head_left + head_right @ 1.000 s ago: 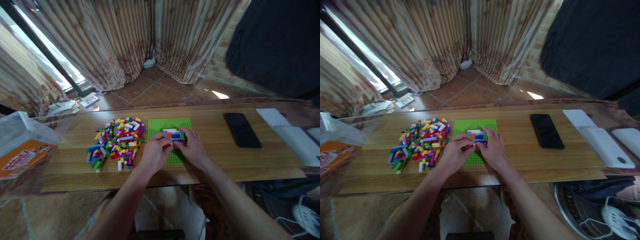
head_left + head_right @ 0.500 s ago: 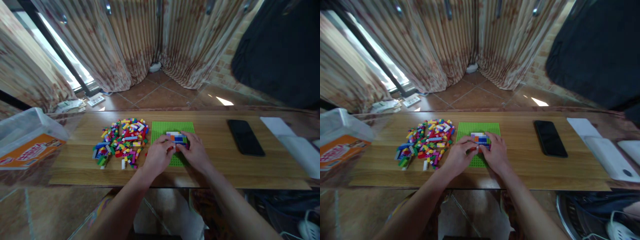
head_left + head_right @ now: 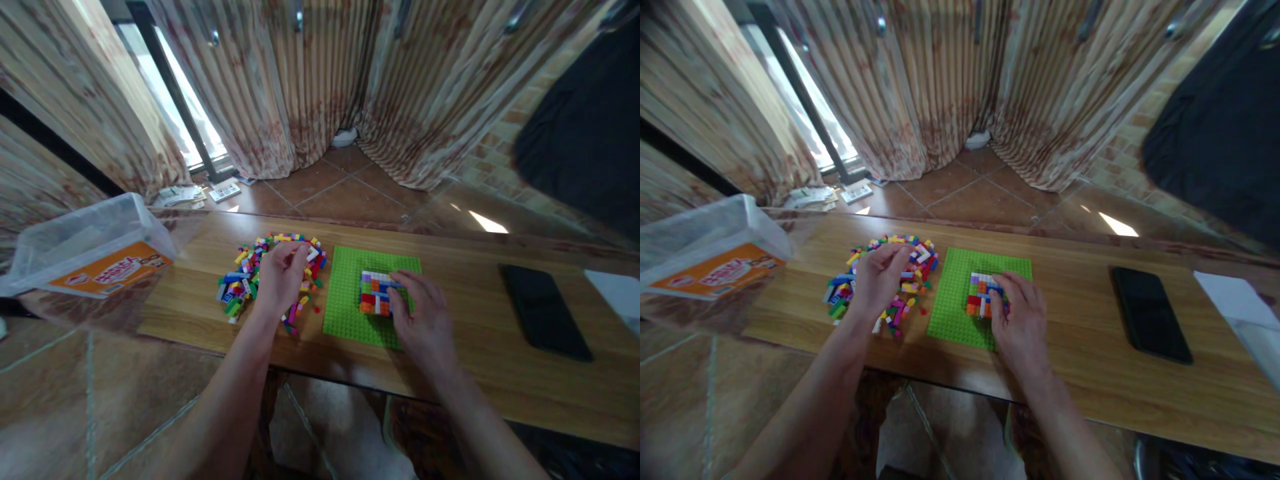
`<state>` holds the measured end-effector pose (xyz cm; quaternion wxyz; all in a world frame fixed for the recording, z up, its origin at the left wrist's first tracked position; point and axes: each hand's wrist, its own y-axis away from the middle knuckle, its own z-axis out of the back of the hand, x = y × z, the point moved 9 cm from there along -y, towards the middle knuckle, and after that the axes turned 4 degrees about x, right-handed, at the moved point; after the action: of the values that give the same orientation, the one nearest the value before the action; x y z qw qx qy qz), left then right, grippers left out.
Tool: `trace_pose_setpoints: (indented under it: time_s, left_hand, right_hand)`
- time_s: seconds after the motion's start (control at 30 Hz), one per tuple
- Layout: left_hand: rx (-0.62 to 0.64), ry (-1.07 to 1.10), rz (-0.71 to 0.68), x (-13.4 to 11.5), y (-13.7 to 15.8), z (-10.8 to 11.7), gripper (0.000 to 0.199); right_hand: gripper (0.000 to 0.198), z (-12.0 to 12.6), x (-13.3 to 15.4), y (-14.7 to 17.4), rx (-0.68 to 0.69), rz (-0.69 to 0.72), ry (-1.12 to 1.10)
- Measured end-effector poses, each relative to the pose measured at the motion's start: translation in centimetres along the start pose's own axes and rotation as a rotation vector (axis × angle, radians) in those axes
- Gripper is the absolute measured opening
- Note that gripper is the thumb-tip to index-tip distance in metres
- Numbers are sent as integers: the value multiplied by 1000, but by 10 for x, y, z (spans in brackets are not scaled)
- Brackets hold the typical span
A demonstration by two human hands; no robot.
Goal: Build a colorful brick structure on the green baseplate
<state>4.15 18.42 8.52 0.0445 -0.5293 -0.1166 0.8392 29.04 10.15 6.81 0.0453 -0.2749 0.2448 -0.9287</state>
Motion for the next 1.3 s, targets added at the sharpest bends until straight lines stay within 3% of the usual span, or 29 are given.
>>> trace_pose_setpoints:
  time_s: [0.27,0.43,0.67,0.77,1.0,1.17,1.3]
  left_hand:
    - [-44,171,95,14,-3,13,23]
    - [-76,196,81,16,-6,22,23]
    - [-91,257,115,26,-7,29,22]
    - [-16,117,110,29,-8,32,16]
    - [255,-537,-27,28,-2,19,27]
    - [281,-677,-81,26,0,11,20]
    - [298,-629,-72,27,-2,9,17]
  right_hand:
    - [17,-30,64,12,39,260,-42]
    - [17,-49,81,20,120,338,-60]
    - [17,-57,90,24,159,360,-72]
    - [17,-60,93,26,181,368,-73]
    - [9,-64,90,23,216,319,-38]
    - [11,-69,93,23,243,316,-21]
    - [12,-69,96,23,245,292,-27]
